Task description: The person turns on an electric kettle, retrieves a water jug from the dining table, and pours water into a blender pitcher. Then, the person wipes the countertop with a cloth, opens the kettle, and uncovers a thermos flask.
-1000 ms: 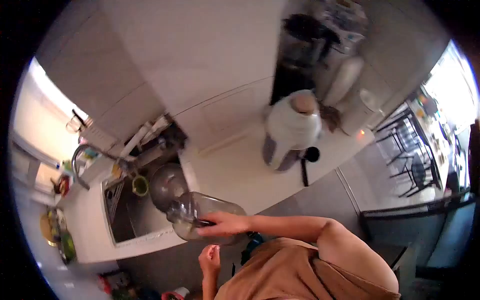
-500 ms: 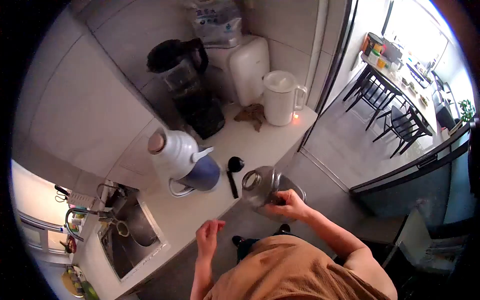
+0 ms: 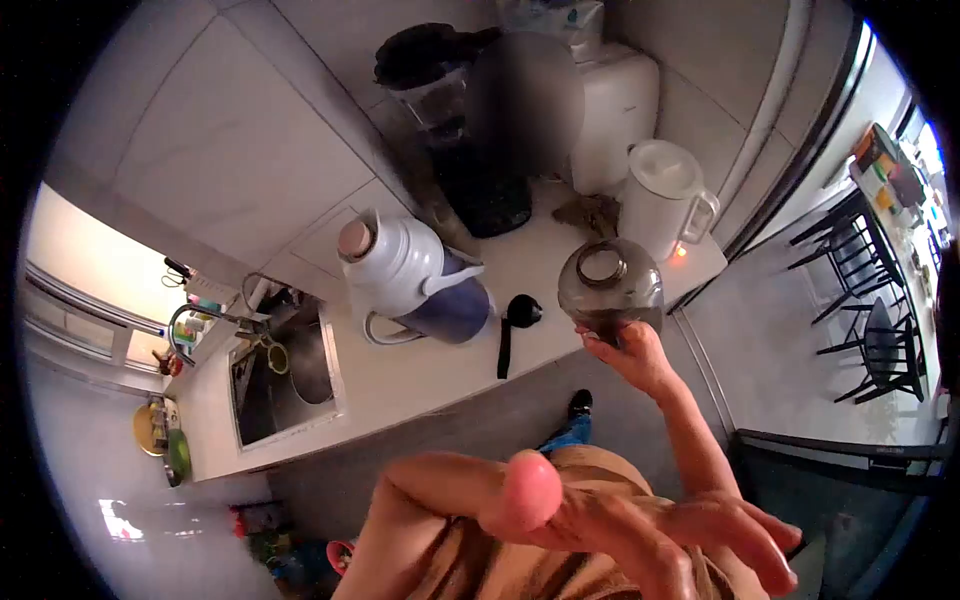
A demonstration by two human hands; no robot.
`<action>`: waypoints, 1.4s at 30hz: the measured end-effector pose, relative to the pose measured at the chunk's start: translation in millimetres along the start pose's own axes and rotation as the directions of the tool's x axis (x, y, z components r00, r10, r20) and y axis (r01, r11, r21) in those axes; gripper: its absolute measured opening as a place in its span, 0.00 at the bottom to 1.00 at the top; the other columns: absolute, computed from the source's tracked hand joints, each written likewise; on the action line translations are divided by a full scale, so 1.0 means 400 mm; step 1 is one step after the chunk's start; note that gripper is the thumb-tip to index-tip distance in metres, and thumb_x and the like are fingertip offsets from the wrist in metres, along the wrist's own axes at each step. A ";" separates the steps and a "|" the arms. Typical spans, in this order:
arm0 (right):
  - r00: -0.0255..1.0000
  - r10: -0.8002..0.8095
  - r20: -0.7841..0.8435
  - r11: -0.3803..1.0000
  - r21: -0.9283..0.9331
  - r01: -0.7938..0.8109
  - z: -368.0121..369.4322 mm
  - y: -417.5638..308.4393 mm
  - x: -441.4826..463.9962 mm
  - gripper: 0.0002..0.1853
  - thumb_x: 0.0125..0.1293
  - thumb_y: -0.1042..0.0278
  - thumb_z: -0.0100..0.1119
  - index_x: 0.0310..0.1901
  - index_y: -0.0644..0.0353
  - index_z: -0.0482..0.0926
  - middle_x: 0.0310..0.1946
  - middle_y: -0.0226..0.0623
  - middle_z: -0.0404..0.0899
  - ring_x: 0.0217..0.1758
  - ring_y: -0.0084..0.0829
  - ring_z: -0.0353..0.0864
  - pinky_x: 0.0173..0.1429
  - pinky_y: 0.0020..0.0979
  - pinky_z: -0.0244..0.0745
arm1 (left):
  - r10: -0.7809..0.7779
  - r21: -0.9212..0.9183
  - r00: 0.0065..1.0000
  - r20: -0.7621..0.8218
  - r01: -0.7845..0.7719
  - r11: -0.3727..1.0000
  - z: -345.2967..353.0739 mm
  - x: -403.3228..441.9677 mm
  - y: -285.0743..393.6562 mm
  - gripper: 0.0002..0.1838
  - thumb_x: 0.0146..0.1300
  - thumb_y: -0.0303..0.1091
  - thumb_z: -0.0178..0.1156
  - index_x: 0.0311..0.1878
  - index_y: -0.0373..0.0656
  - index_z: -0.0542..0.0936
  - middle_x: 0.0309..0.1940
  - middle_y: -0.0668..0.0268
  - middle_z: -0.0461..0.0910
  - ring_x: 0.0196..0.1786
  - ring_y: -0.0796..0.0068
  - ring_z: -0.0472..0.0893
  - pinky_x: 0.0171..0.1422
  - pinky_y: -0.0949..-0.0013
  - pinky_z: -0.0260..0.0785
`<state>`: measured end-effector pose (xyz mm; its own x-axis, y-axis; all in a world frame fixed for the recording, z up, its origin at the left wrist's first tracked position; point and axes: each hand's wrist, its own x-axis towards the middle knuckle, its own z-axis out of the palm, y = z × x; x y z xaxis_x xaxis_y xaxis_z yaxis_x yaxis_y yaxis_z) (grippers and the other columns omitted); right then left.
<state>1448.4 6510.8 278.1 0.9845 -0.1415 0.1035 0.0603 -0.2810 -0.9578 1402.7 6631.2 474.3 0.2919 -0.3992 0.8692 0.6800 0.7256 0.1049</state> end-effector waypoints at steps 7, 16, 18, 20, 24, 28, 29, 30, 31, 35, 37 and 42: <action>0.985 -0.072 0.157 0.980 -0.171 0.099 -0.017 0.018 0.137 0.18 0.63 0.61 0.61 0.53 0.56 0.78 0.47 0.45 0.80 0.49 0.44 0.80 0.52 0.37 0.74 | 0.084 0.001 0.990 0.111 -0.085 0.996 -0.144 0.057 0.029 0.58 0.57 0.79 0.14 0.51 0.36 0.80 0.64 0.36 0.61 0.72 0.43 0.54 0.73 0.38 0.36; 0.952 -0.110 0.285 0.967 -0.192 0.170 -0.016 0.133 0.263 0.17 0.63 0.60 0.63 0.48 0.61 0.79 0.41 0.48 0.82 0.43 0.49 0.80 0.46 0.40 0.75 | -0.064 0.050 0.997 -0.047 0.066 0.997 -0.239 0.120 0.095 0.52 0.60 0.75 0.20 0.50 0.36 0.79 0.61 0.37 0.64 0.70 0.45 0.58 0.72 0.41 0.41; 0.937 -0.104 0.334 0.971 -0.171 0.169 -0.019 0.150 0.271 0.17 0.62 0.59 0.64 0.48 0.61 0.79 0.42 0.48 0.82 0.43 0.50 0.80 0.46 0.41 0.75 | -0.045 0.070 0.996 -0.076 0.051 0.996 -0.244 0.135 0.091 0.51 0.61 0.75 0.21 0.50 0.36 0.79 0.61 0.38 0.65 0.69 0.45 0.58 0.72 0.41 0.42; 0.931 -0.223 0.289 0.960 -0.103 0.262 -0.006 0.187 0.298 0.17 0.62 0.62 0.65 0.49 0.61 0.78 0.41 0.47 0.82 0.43 0.49 0.80 0.46 0.40 0.76 | -0.044 0.098 0.995 -0.094 0.054 0.994 -0.246 0.142 0.080 0.49 0.61 0.74 0.22 0.50 0.36 0.78 0.60 0.38 0.66 0.69 0.46 0.59 0.71 0.42 0.44; 0.884 -0.327 0.333 0.942 0.035 0.335 -0.021 0.203 0.324 0.18 0.61 0.64 0.66 0.52 0.60 0.77 0.42 0.45 0.82 0.42 0.43 0.81 0.46 0.38 0.76 | -0.024 0.160 0.993 -0.119 0.043 0.986 -0.260 0.162 0.043 0.47 0.63 0.72 0.25 0.50 0.37 0.78 0.59 0.38 0.67 0.68 0.46 0.61 0.71 0.43 0.46; 0.883 -0.196 0.427 0.980 0.046 0.195 -0.034 0.291 0.325 0.19 0.61 0.67 0.67 0.53 0.59 0.77 0.44 0.40 0.82 0.46 0.35 0.79 0.50 0.34 0.74 | 0.000 0.194 0.990 -0.138 0.027 0.981 -0.277 0.179 0.007 0.44 0.64 0.71 0.28 0.49 0.37 0.77 0.58 0.39 0.69 0.67 0.47 0.63 0.70 0.45 0.48; 0.877 -0.140 0.459 0.988 0.010 0.152 -0.034 0.306 0.325 0.19 0.61 0.67 0.67 0.54 0.59 0.77 0.44 0.40 0.82 0.47 0.34 0.79 0.50 0.33 0.74 | 0.019 0.202 0.989 -0.144 0.011 0.979 -0.275 0.184 0.009 0.43 0.65 0.70 0.29 0.49 0.37 0.77 0.58 0.39 0.69 0.67 0.47 0.63 0.70 0.45 0.49; 0.868 -0.083 0.490 0.993 -0.030 0.111 -0.034 0.320 0.326 0.19 0.61 0.68 0.67 0.54 0.59 0.77 0.45 0.39 0.82 0.48 0.33 0.78 0.51 0.33 0.74 | 0.020 0.206 0.988 -0.153 0.012 0.979 -0.275 0.187 0.006 0.43 0.65 0.70 0.29 0.49 0.37 0.77 0.57 0.39 0.69 0.67 0.47 0.63 0.70 0.45 0.50; 0.863 -0.140 0.485 0.990 0.096 0.107 -0.032 0.331 0.329 0.19 0.62 0.66 0.66 0.54 0.59 0.77 0.45 0.38 0.82 0.49 0.33 0.78 0.52 0.33 0.73 | 0.018 0.205 0.987 -0.162 0.016 0.979 -0.276 0.191 0.005 0.42 0.65 0.70 0.30 0.49 0.37 0.77 0.57 0.39 0.70 0.66 0.47 0.64 0.70 0.46 0.50; 0.863 -0.173 0.474 0.984 0.122 0.130 -0.055 0.287 0.343 0.18 0.65 0.62 0.63 0.55 0.57 0.77 0.47 0.37 0.82 0.49 0.33 0.79 0.53 0.35 0.73 | -0.027 0.206 0.975 -0.219 0.074 0.976 -0.291 0.187 -0.008 0.40 0.67 0.68 0.33 0.49 0.37 0.76 0.56 0.40 0.71 0.65 0.48 0.66 0.70 0.47 0.53; 0.858 -0.194 0.476 0.980 0.135 0.146 -0.051 0.303 0.348 0.18 0.65 0.61 0.62 0.55 0.56 0.77 0.48 0.39 0.82 0.50 0.36 0.79 0.54 0.36 0.73 | -0.040 0.222 0.953 -0.300 0.111 0.969 -0.298 0.166 0.011 0.38 0.68 0.67 0.34 0.49 0.37 0.76 0.55 0.40 0.72 0.65 0.49 0.66 0.69 0.48 0.54; 0.841 0.055 0.539 0.991 -0.132 0.019 -0.101 0.238 0.329 0.19 0.65 0.61 0.61 0.56 0.55 0.75 0.51 0.44 0.79 0.54 0.46 0.77 0.56 0.40 0.72 | 0.141 0.360 0.468 -0.872 0.421 0.832 -0.369 -0.064 0.156 0.36 0.69 0.66 0.38 0.54 0.38 0.73 0.57 0.41 0.71 0.65 0.48 0.66 0.69 0.48 0.57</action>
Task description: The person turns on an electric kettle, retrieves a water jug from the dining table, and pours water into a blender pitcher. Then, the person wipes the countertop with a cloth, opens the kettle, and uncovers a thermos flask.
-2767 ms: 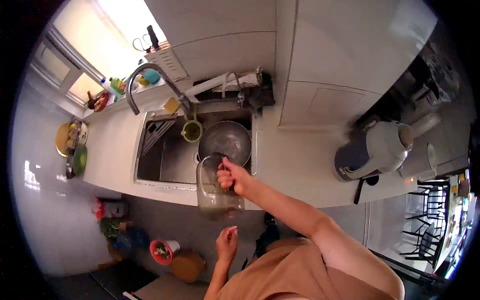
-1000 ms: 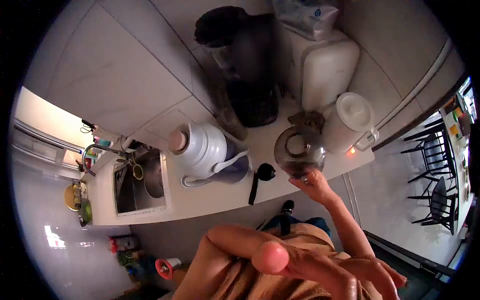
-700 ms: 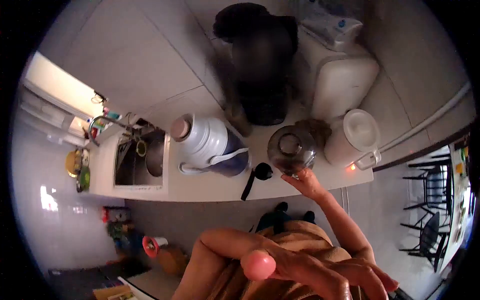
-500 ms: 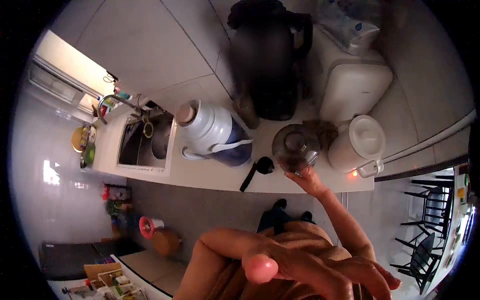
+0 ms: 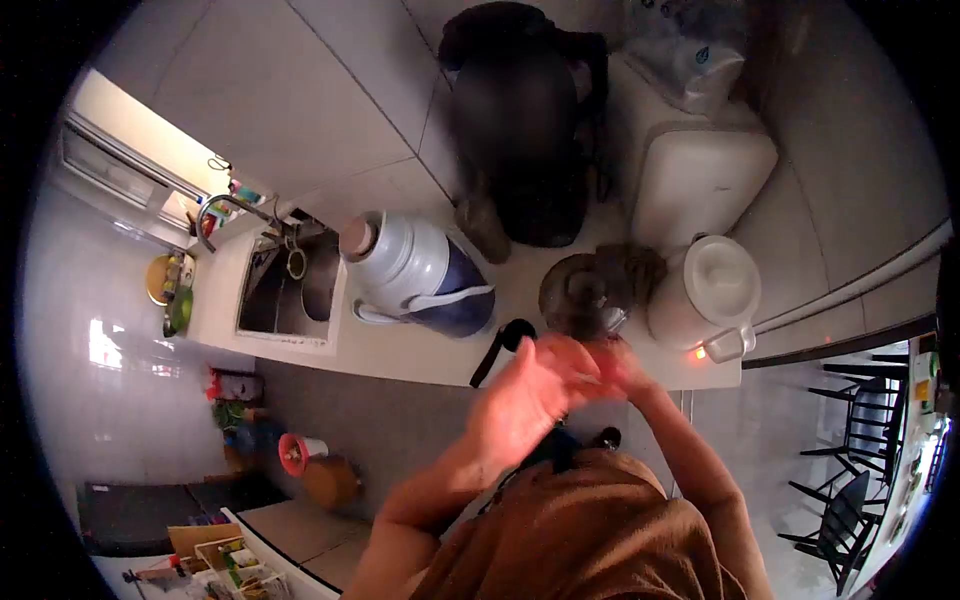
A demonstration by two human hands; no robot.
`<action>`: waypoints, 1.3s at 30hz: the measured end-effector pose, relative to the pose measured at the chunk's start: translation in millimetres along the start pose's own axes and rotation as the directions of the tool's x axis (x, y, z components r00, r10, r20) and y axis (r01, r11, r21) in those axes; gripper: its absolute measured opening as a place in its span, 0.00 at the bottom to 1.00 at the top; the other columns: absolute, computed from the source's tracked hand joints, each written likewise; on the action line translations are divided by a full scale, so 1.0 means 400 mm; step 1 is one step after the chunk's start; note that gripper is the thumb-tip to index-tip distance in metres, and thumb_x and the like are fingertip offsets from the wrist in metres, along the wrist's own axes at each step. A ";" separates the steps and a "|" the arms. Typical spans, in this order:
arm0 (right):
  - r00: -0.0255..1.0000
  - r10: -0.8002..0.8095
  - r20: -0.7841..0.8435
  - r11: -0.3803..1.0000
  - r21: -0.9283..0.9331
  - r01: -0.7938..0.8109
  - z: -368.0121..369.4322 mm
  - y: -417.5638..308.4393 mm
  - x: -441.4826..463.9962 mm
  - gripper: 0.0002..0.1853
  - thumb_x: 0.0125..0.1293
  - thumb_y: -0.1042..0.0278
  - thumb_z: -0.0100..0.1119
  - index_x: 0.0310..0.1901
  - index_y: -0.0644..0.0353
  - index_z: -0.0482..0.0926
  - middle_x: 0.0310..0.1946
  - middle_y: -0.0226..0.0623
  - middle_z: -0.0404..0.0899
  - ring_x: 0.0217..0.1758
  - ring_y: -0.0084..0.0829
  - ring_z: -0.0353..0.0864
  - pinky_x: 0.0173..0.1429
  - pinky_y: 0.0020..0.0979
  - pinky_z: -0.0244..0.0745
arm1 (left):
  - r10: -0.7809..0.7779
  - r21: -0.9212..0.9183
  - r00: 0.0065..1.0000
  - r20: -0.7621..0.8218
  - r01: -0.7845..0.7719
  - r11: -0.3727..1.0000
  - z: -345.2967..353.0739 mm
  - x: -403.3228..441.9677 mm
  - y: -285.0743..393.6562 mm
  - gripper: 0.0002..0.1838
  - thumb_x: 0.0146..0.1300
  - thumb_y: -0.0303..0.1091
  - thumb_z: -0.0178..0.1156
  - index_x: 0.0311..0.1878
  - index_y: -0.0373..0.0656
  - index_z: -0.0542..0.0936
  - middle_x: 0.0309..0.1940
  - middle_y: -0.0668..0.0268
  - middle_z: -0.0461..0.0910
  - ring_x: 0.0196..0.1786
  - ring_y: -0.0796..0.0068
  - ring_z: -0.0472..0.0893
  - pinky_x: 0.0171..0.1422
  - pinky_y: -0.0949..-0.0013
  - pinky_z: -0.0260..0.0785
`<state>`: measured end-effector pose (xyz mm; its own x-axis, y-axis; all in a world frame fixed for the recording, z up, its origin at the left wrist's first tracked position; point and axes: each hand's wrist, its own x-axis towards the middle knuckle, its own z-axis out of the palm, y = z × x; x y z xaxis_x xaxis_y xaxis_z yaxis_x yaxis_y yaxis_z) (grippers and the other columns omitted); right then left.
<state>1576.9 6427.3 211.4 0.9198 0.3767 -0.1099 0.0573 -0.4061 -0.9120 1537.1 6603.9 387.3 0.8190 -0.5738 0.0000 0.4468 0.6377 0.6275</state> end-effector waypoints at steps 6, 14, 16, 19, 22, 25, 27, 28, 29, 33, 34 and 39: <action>0.966 -0.122 -0.228 0.987 -0.128 0.094 -0.019 0.037 -0.128 0.26 0.63 0.63 0.63 0.62 0.54 0.68 0.53 0.44 0.75 0.56 0.47 0.76 0.54 0.42 0.75 | 0.109 0.161 0.596 -0.795 0.033 0.986 -0.430 -0.031 -0.038 0.38 0.63 0.58 0.58 0.61 0.32 0.65 0.56 0.52 0.70 0.61 0.59 0.70 0.65 0.57 0.64; 0.919 0.310 -0.243 0.935 0.255 -0.248 -0.027 0.101 -0.255 0.27 0.62 0.75 0.61 0.63 0.54 0.68 0.56 0.38 0.74 0.50 0.30 0.80 0.47 0.30 0.80 | 0.115 0.092 0.435 -0.893 -0.074 0.993 -0.557 -0.001 -0.015 0.32 0.54 0.46 0.71 0.54 0.34 0.72 0.42 0.54 0.67 0.47 0.60 0.71 0.53 0.55 0.73; 0.908 0.320 -0.270 0.934 0.253 -0.254 -0.041 0.098 -0.267 0.27 0.63 0.75 0.60 0.64 0.54 0.67 0.55 0.37 0.75 0.48 0.28 0.80 0.47 0.29 0.79 | 0.119 0.112 0.432 -0.894 -0.041 0.993 -0.574 -0.006 -0.005 0.31 0.53 0.45 0.71 0.54 0.37 0.73 0.42 0.53 0.67 0.46 0.59 0.71 0.53 0.54 0.73; 0.886 0.327 -0.329 0.935 0.250 -0.253 -0.056 0.098 -0.283 0.27 0.63 0.75 0.59 0.64 0.55 0.67 0.54 0.36 0.76 0.46 0.26 0.80 0.47 0.27 0.78 | 0.108 0.091 0.460 -0.881 -0.060 0.994 -0.644 -0.026 0.017 0.28 0.53 0.42 0.71 0.55 0.42 0.75 0.39 0.54 0.68 0.44 0.56 0.73 0.52 0.53 0.74; 0.869 0.323 -0.375 0.940 0.233 -0.249 -0.070 0.081 -0.286 0.26 0.63 0.75 0.59 0.64 0.54 0.67 0.53 0.36 0.77 0.44 0.26 0.80 0.47 0.28 0.78 | 0.153 0.131 0.396 -0.906 -0.083 0.988 -0.659 -0.018 0.064 0.23 0.54 0.38 0.69 0.51 0.39 0.75 0.35 0.55 0.70 0.39 0.55 0.77 0.44 0.56 0.77; 0.863 0.318 -0.393 0.945 0.209 -0.253 -0.078 0.090 -0.294 0.26 0.63 0.75 0.59 0.64 0.54 0.67 0.52 0.36 0.78 0.43 0.26 0.81 0.46 0.29 0.78 | 0.203 0.186 0.346 -0.916 -0.083 0.979 -0.653 -0.010 0.105 0.14 0.54 0.37 0.69 0.38 0.40 0.78 0.31 0.61 0.71 0.36 0.64 0.76 0.40 0.62 0.77; 0.865 0.312 -0.392 0.948 0.195 -0.253 -0.076 0.098 -0.297 0.26 0.63 0.76 0.59 0.64 0.53 0.67 0.52 0.36 0.78 0.43 0.26 0.81 0.46 0.29 0.79 | 0.215 0.197 0.376 -0.901 -0.085 0.977 -0.668 -0.013 0.128 0.14 0.54 0.37 0.69 0.35 0.40 0.76 0.29 0.64 0.70 0.37 0.65 0.76 0.41 0.66 0.75; 0.870 0.310 -0.384 0.948 0.195 -0.252 -0.075 0.100 -0.299 0.26 0.63 0.76 0.59 0.63 0.53 0.67 0.52 0.36 0.78 0.44 0.26 0.81 0.45 0.28 0.78 | 0.226 0.210 0.359 -0.906 -0.083 0.974 -0.674 -0.010 0.134 0.13 0.55 0.38 0.69 0.34 0.40 0.76 0.29 0.65 0.70 0.37 0.66 0.76 0.41 0.67 0.75; 0.875 0.308 -0.373 0.948 0.194 -0.251 -0.073 0.101 -0.300 0.27 0.63 0.76 0.59 0.63 0.53 0.68 0.52 0.36 0.78 0.45 0.26 0.81 0.44 0.27 0.78 | 0.238 0.223 0.339 -0.910 -0.083 0.971 -0.675 -0.010 0.136 0.13 0.56 0.38 0.68 0.33 0.41 0.75 0.28 0.65 0.70 0.37 0.66 0.76 0.42 0.68 0.74; 0.865 0.362 -0.347 0.928 0.218 -0.301 -0.057 0.096 -0.297 0.26 0.63 0.77 0.59 0.63 0.53 0.68 0.51 0.36 0.78 0.44 0.25 0.80 0.45 0.27 0.78 | 0.296 0.270 0.336 -0.894 -0.123 0.955 -0.693 -0.016 0.075 0.13 0.57 0.36 0.67 0.40 0.43 0.75 0.30 0.63 0.71 0.37 0.65 0.76 0.47 0.61 0.76; 0.867 0.355 -0.350 0.929 0.238 -0.284 -0.049 0.103 -0.302 0.26 0.62 0.77 0.59 0.63 0.53 0.68 0.51 0.36 0.79 0.44 0.25 0.80 0.45 0.27 0.78 | 0.428 0.469 0.404 -0.809 0.002 0.883 -0.681 -0.022 0.026 0.19 0.55 0.36 0.68 0.46 0.42 0.73 0.36 0.61 0.71 0.41 0.63 0.76 0.51 0.59 0.73; 0.865 0.337 -0.373 0.938 0.210 -0.275 -0.025 0.097 -0.320 0.27 0.62 0.78 0.59 0.63 0.54 0.68 0.50 0.37 0.79 0.43 0.27 0.81 0.46 0.28 0.79 | 0.496 0.899 0.862 -0.111 0.300 -0.320 -0.613 -0.038 -0.160 0.43 0.48 0.35 0.71 0.68 0.42 0.63 0.65 0.54 0.64 0.62 0.50 0.69 0.63 0.52 0.64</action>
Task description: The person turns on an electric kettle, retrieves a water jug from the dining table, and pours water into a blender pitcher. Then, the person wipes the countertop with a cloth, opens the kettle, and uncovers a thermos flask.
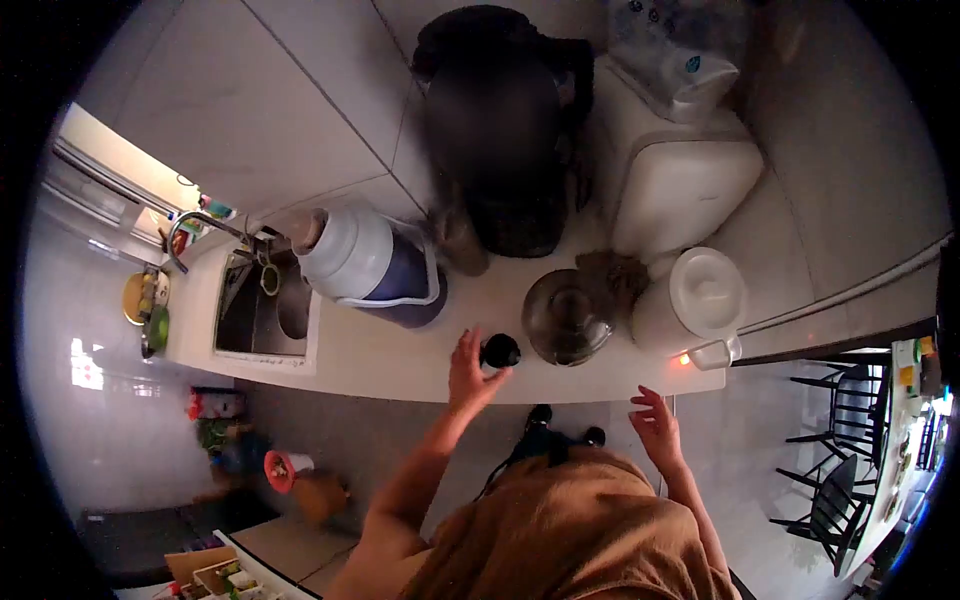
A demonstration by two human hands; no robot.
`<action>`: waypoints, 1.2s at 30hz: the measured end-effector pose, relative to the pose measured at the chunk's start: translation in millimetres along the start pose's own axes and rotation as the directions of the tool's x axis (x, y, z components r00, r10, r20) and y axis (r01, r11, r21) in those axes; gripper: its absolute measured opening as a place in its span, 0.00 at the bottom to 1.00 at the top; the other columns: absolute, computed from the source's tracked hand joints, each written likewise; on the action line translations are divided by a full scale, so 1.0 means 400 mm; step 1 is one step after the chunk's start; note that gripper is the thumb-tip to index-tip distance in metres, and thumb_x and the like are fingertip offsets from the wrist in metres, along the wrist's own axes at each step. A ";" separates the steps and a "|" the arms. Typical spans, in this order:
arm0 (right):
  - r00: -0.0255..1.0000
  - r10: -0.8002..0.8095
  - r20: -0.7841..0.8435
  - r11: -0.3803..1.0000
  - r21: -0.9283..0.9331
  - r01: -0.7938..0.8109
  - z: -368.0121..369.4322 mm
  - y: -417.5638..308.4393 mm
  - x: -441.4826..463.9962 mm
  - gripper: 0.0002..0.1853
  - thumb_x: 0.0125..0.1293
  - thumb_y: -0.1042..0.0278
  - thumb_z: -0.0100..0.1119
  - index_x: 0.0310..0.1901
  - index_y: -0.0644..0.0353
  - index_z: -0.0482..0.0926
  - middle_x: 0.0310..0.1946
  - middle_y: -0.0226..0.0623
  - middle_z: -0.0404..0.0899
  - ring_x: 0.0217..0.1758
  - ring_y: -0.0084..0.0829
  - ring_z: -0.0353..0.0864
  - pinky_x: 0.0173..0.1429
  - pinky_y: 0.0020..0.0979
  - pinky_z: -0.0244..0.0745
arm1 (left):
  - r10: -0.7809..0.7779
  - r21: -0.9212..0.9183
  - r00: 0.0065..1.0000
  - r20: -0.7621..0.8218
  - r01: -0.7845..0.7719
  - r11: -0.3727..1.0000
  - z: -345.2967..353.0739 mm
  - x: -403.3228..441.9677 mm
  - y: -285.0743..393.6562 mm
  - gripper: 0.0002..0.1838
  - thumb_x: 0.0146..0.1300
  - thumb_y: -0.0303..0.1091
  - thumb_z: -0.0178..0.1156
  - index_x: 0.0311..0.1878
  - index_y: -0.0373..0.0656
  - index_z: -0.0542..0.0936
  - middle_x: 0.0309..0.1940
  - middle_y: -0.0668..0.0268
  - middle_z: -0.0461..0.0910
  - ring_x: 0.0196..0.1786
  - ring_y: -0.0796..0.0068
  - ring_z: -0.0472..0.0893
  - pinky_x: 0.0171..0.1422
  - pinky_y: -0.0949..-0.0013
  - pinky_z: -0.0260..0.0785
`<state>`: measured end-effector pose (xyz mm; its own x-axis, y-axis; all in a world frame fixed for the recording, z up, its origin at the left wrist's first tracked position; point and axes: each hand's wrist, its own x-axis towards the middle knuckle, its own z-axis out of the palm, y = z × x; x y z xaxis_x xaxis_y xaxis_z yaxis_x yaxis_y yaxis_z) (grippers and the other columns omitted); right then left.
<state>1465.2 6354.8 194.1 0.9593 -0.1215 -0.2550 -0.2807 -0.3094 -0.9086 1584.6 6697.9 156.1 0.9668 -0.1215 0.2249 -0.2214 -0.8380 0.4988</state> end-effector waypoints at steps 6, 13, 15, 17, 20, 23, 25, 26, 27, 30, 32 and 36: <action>1.000 0.008 0.020 1.000 -0.026 -0.008 -0.011 0.007 -0.042 0.26 0.62 0.77 0.59 0.63 0.55 0.67 0.49 0.40 0.80 0.44 0.30 0.83 0.44 0.31 0.80 | 0.080 0.135 0.985 0.155 -0.101 0.986 0.046 0.059 -0.004 0.40 0.47 0.33 0.70 0.66 0.46 0.67 0.59 0.53 0.70 0.60 0.48 0.70 0.62 0.52 0.65; 0.995 0.005 -0.098 1.000 -0.024 -0.007 -0.049 0.029 -0.077 0.26 0.63 0.74 0.60 0.63 0.55 0.66 0.49 0.41 0.79 0.41 0.30 0.83 0.42 0.31 0.78 | -0.106 0.266 0.991 0.079 0.082 0.961 0.104 0.171 -0.157 0.38 0.48 0.31 0.68 0.65 0.45 0.68 0.59 0.51 0.70 0.59 0.48 0.70 0.60 0.51 0.67; 0.986 0.025 -0.165 1.000 -0.012 -0.027 -0.075 0.032 -0.080 0.26 0.63 0.74 0.60 0.63 0.55 0.66 0.49 0.41 0.79 0.40 0.30 0.83 0.42 0.30 0.78 | -0.075 0.313 0.995 0.064 0.051 0.948 0.079 0.175 -0.120 0.38 0.48 0.32 0.68 0.66 0.44 0.67 0.62 0.49 0.67 0.62 0.47 0.69 0.62 0.52 0.66; 0.971 0.031 -0.238 0.999 0.018 -0.027 -0.099 0.050 -0.078 0.26 0.63 0.74 0.60 0.63 0.54 0.67 0.49 0.40 0.79 0.38 0.31 0.82 0.43 0.30 0.78 | 0.000 0.344 0.999 0.045 -0.015 0.939 0.037 0.157 -0.057 0.39 0.49 0.33 0.68 0.67 0.44 0.66 0.64 0.48 0.65 0.64 0.46 0.67 0.63 0.52 0.65; 0.948 0.040 -0.315 0.997 -0.052 -0.059 -0.141 0.068 -0.078 0.26 0.62 0.74 0.61 0.63 0.54 0.67 0.48 0.39 0.80 0.39 0.32 0.82 0.43 0.30 0.78 | 0.044 0.289 0.999 0.001 -0.042 0.956 0.012 0.090 -0.004 0.39 0.51 0.35 0.69 0.67 0.43 0.65 0.66 0.48 0.63 0.65 0.45 0.65 0.64 0.50 0.64; 0.927 0.088 -0.365 0.996 0.003 -0.093 -0.157 0.096 -0.080 0.26 0.62 0.74 0.61 0.62 0.54 0.68 0.47 0.38 0.80 0.39 0.30 0.82 0.43 0.30 0.77 | 0.127 0.138 0.992 0.000 -0.126 0.982 0.002 0.019 0.067 0.37 0.53 0.36 0.69 0.66 0.42 0.66 0.66 0.48 0.62 0.66 0.45 0.64 0.64 0.49 0.63; 0.922 0.104 -0.372 0.995 0.033 -0.099 -0.161 0.116 -0.070 0.25 0.62 0.74 0.61 0.62 0.54 0.69 0.46 0.37 0.80 0.38 0.29 0.81 0.43 0.30 0.77 | 0.166 -0.032 0.986 0.016 -0.165 0.986 -0.003 -0.020 0.137 0.33 0.54 0.37 0.69 0.63 0.41 0.69 0.63 0.49 0.66 0.63 0.48 0.68 0.61 0.50 0.66; 0.919 0.081 -0.386 0.997 0.035 -0.074 -0.161 0.127 -0.064 0.25 0.62 0.74 0.61 0.62 0.54 0.69 0.46 0.37 0.80 0.37 0.28 0.81 0.42 0.29 0.77 | 0.165 -0.028 0.986 0.017 -0.165 0.986 -0.001 -0.031 0.161 0.33 0.54 0.37 0.69 0.63 0.41 0.69 0.63 0.49 0.66 0.63 0.48 0.68 0.61 0.50 0.66; 0.916 0.058 -0.398 0.998 0.035 -0.048 -0.160 0.132 -0.059 0.25 0.62 0.74 0.61 0.62 0.54 0.69 0.45 0.36 0.80 0.37 0.26 0.80 0.42 0.28 0.77 | 0.093 -0.209 0.989 0.116 -0.067 0.976 0.003 -0.038 0.183 0.30 0.55 0.37 0.68 0.61 0.40 0.70 0.59 0.51 0.70 0.60 0.51 0.71 0.59 0.53 0.67; 0.930 0.096 -0.355 0.993 0.094 -0.067 -0.156 0.121 -0.040 0.25 0.63 0.74 0.61 0.62 0.54 0.69 0.46 0.36 0.80 0.35 0.24 0.79 0.41 0.27 0.76 | -0.027 -0.477 0.967 0.254 0.150 0.866 0.036 -0.047 0.247 0.25 0.58 0.38 0.68 0.56 0.39 0.73 0.52 0.55 0.75 0.55 0.59 0.75 0.56 0.59 0.68; 0.936 0.086 -0.341 0.995 0.081 -0.062 -0.151 0.114 -0.032 0.25 0.63 0.73 0.61 0.62 0.53 0.69 0.46 0.36 0.80 0.35 0.24 0.79 0.41 0.27 0.76 | -0.076 -0.574 0.953 0.295 0.240 0.783 0.076 -0.047 0.244 0.23 0.58 0.38 0.68 0.53 0.39 0.74 0.49 0.58 0.76 0.52 0.64 0.76 0.55 0.62 0.68; 0.943 0.087 -0.321 0.995 0.073 -0.068 -0.147 0.094 -0.043 0.25 0.63 0.73 0.61 0.62 0.53 0.69 0.47 0.36 0.80 0.36 0.25 0.80 0.41 0.28 0.77 | -0.229 -0.775 0.907 0.353 0.421 0.471 0.151 -0.015 0.245 0.17 0.59 0.36 0.68 0.48 0.38 0.77 0.48 0.64 0.78 0.51 0.75 0.75 0.56 0.66 0.67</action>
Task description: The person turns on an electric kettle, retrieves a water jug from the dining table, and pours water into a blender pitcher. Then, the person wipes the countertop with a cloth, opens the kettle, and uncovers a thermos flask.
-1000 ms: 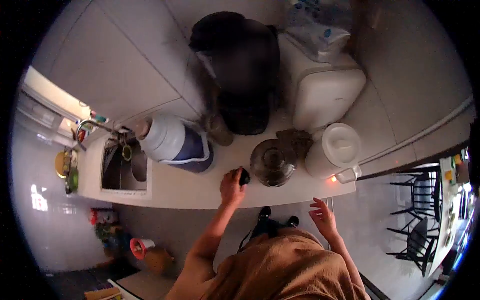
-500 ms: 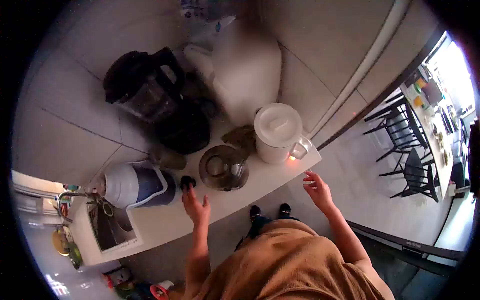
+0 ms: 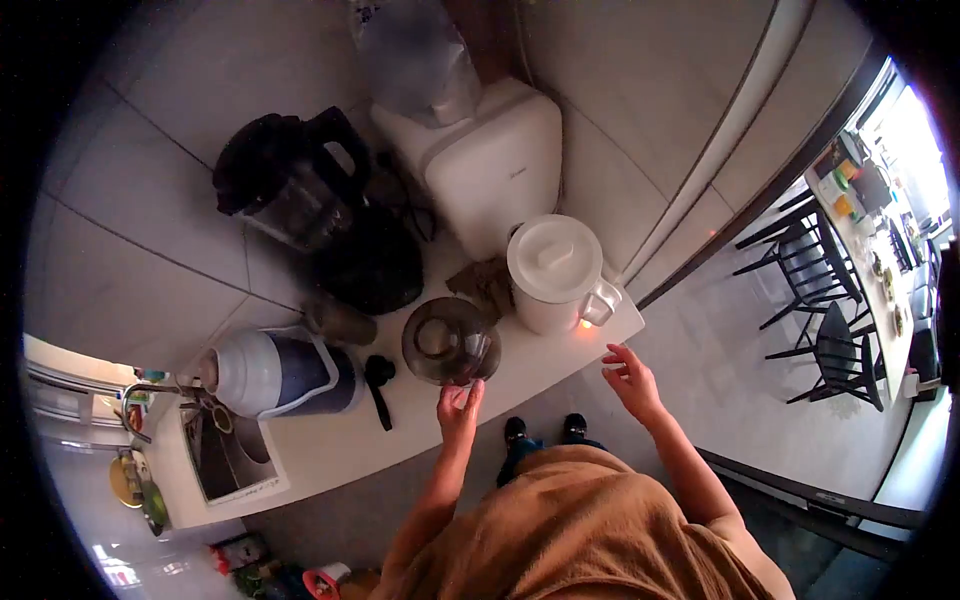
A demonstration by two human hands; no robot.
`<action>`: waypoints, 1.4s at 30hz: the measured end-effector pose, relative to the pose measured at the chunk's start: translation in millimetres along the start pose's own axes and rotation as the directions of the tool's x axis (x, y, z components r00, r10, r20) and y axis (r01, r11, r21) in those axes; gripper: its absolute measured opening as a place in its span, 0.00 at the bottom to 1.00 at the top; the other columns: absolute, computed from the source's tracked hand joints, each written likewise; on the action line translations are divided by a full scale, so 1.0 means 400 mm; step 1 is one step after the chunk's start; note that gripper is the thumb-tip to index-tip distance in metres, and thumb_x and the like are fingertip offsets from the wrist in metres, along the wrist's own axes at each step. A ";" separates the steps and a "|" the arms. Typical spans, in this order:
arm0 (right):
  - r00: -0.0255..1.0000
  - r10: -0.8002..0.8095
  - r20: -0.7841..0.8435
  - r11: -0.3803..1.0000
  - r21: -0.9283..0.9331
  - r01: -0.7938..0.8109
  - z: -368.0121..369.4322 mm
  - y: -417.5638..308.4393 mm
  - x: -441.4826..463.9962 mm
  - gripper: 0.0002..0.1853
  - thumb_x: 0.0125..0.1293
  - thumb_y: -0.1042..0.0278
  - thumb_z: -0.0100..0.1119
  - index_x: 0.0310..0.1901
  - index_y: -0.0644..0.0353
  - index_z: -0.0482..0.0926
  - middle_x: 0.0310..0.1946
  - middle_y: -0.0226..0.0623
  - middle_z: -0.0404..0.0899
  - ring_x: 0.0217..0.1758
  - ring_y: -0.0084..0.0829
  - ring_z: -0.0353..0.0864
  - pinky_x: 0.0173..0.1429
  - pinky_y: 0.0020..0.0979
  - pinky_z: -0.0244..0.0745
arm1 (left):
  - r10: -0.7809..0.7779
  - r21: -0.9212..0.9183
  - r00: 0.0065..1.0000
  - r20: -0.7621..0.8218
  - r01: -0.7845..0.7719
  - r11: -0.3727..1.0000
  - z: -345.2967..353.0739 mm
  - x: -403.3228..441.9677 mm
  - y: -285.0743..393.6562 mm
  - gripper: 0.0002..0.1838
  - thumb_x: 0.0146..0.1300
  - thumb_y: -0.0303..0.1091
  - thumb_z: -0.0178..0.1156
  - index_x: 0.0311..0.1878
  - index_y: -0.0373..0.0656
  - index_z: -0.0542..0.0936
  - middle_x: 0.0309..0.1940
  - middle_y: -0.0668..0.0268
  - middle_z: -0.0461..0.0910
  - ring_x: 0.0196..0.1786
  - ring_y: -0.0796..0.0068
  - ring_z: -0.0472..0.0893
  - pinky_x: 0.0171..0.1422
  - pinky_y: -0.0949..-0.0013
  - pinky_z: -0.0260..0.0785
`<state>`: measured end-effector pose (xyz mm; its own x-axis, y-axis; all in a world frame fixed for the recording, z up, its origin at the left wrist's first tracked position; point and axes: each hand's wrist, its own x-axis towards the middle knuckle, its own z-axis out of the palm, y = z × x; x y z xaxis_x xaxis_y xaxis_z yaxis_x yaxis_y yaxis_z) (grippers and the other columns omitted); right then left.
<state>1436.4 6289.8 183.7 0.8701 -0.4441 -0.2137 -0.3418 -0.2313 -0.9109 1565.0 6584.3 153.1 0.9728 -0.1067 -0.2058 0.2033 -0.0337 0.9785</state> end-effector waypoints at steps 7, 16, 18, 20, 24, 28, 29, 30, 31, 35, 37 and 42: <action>0.998 0.014 -0.061 0.999 -0.030 -0.016 -0.046 0.024 -0.009 0.25 0.63 0.73 0.61 0.61 0.54 0.69 0.47 0.37 0.80 0.38 0.27 0.81 0.43 0.30 0.77 | 0.042 0.094 0.999 -0.008 -0.041 0.995 0.026 0.051 0.083 0.15 0.63 0.39 0.65 0.26 0.37 0.81 0.30 0.63 0.82 0.44 0.77 0.80 0.58 0.63 0.69; 0.994 0.045 -0.097 0.999 0.027 -0.043 -0.048 0.015 -0.019 0.21 0.62 0.74 0.61 0.58 0.57 0.72 0.46 0.37 0.81 0.41 0.28 0.82 0.46 0.30 0.78 | 0.144 0.259 0.976 -0.163 -0.099 0.961 -0.088 0.076 0.099 0.17 0.65 0.38 0.63 0.23 0.38 0.78 0.18 0.73 0.75 0.25 0.83 0.72 0.31 0.74 0.62; 0.998 0.036 0.048 0.999 -0.019 -0.035 -0.024 0.013 -0.020 0.18 0.63 0.73 0.61 0.55 0.58 0.75 0.45 0.37 0.81 0.43 0.28 0.82 0.46 0.30 0.79 | 0.217 0.240 0.959 -0.184 -0.170 0.956 -0.091 0.075 0.101 0.15 0.65 0.38 0.63 0.25 0.38 0.78 0.19 0.72 0.76 0.26 0.84 0.72 0.31 0.75 0.60; 0.994 0.004 0.109 1.000 -0.013 -0.002 0.019 -0.020 -0.014 0.17 0.61 0.72 0.62 0.53 0.59 0.76 0.48 0.39 0.80 0.42 0.31 0.83 0.45 0.31 0.80 | 0.119 0.340 0.976 -0.184 -0.050 0.939 -0.109 0.077 0.085 0.14 0.65 0.37 0.63 0.27 0.38 0.79 0.20 0.72 0.77 0.26 0.84 0.72 0.31 0.75 0.60; 0.878 -0.276 0.392 0.866 -0.295 0.404 0.130 -0.138 0.047 0.25 0.57 0.66 0.66 0.58 0.56 0.72 0.59 0.42 0.70 0.56 0.41 0.76 0.56 0.40 0.75 | 0.173 0.212 0.966 -0.193 -0.131 0.969 -0.088 0.068 0.110 0.14 0.65 0.37 0.62 0.29 0.36 0.80 0.21 0.70 0.78 0.27 0.83 0.74 0.33 0.76 0.63; 0.808 -0.471 0.355 0.695 -0.414 0.588 0.295 -0.191 0.181 0.31 0.56 0.64 0.67 0.61 0.56 0.67 0.68 0.52 0.54 0.69 0.54 0.58 0.71 0.47 0.59 | 0.114 0.333 0.979 -0.169 -0.052 0.941 -0.094 0.058 0.131 0.11 0.66 0.34 0.61 0.36 0.34 0.81 0.24 0.69 0.79 0.28 0.82 0.76 0.36 0.75 0.68; 0.793 -0.530 0.300 0.656 -0.448 0.608 0.341 -0.186 0.231 0.32 0.55 0.62 0.67 0.62 0.57 0.66 0.68 0.56 0.52 0.70 0.58 0.55 0.72 0.50 0.55 | 0.138 0.315 0.978 -0.157 -0.083 0.946 -0.090 0.056 0.139 0.10 0.66 0.34 0.61 0.38 0.34 0.81 0.25 0.68 0.79 0.29 0.81 0.76 0.37 0.74 0.70; 0.770 -0.588 0.246 0.614 -0.483 0.624 0.381 -0.183 0.273 0.34 0.55 0.61 0.66 0.62 0.58 0.65 0.68 0.59 0.50 0.70 0.63 0.52 0.73 0.54 0.52 | 0.133 0.317 0.978 -0.159 -0.077 0.945 -0.087 0.057 0.136 0.10 0.66 0.34 0.61 0.38 0.34 0.81 0.25 0.68 0.79 0.29 0.81 0.76 0.37 0.74 0.70; 0.729 -0.644 0.232 0.490 -0.607 0.626 0.410 -0.188 0.298 0.34 0.55 0.59 0.66 0.62 0.59 0.65 0.68 0.61 0.50 0.70 0.64 0.52 0.72 0.56 0.51 | 0.163 0.256 0.976 -0.146 -0.122 0.959 -0.085 0.059 0.134 0.10 0.66 0.33 0.61 0.39 0.34 0.80 0.26 0.68 0.79 0.29 0.81 0.76 0.36 0.74 0.70; 0.912 -0.361 0.196 0.623 -0.677 0.392 0.476 -0.273 0.380 0.31 0.53 0.57 0.65 0.58 0.58 0.70 0.65 0.64 0.54 0.68 0.64 0.53 0.70 0.60 0.50 | 0.164 0.213 0.975 -0.151 -0.130 0.968 -0.087 0.064 0.123 0.09 0.66 0.32 0.61 0.40 0.34 0.80 0.28 0.67 0.79 0.29 0.81 0.76 0.36 0.74 0.71; 0.873 -0.460 0.165 0.522 -0.745 0.416 0.534 -0.178 0.430 0.29 0.51 0.59 0.65 0.56 0.57 0.73 0.62 0.60 0.59 0.67 0.61 0.56 0.70 0.58 0.51 | 0.229 0.206 0.960 -0.160 -0.195 0.959 -0.071 0.065 0.140 0.09 0.66 0.32 0.61 0.40 0.34 0.80 0.27 0.68 0.79 0.29 0.81 0.76 0.36 0.74 0.70; 0.853 -0.410 0.322 0.478 -0.721 0.502 0.538 -0.181 0.357 0.22 0.49 0.65 0.63 0.50 0.49 0.79 0.54 0.46 0.69 0.63 0.54 0.61 0.68 0.58 0.52 | 0.189 0.276 0.970 -0.151 -0.142 0.951 -0.094 0.067 0.126 0.18 0.65 0.44 0.61 0.35 0.35 0.83 0.35 0.63 0.85 0.32 0.75 0.79 0.40 0.69 0.70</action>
<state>1661.9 6429.4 143.1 0.9970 -0.0054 0.0776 0.0173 -0.9574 -0.2884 1605.5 6617.3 197.5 0.9991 0.0399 -0.0134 0.0244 -0.2911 0.9564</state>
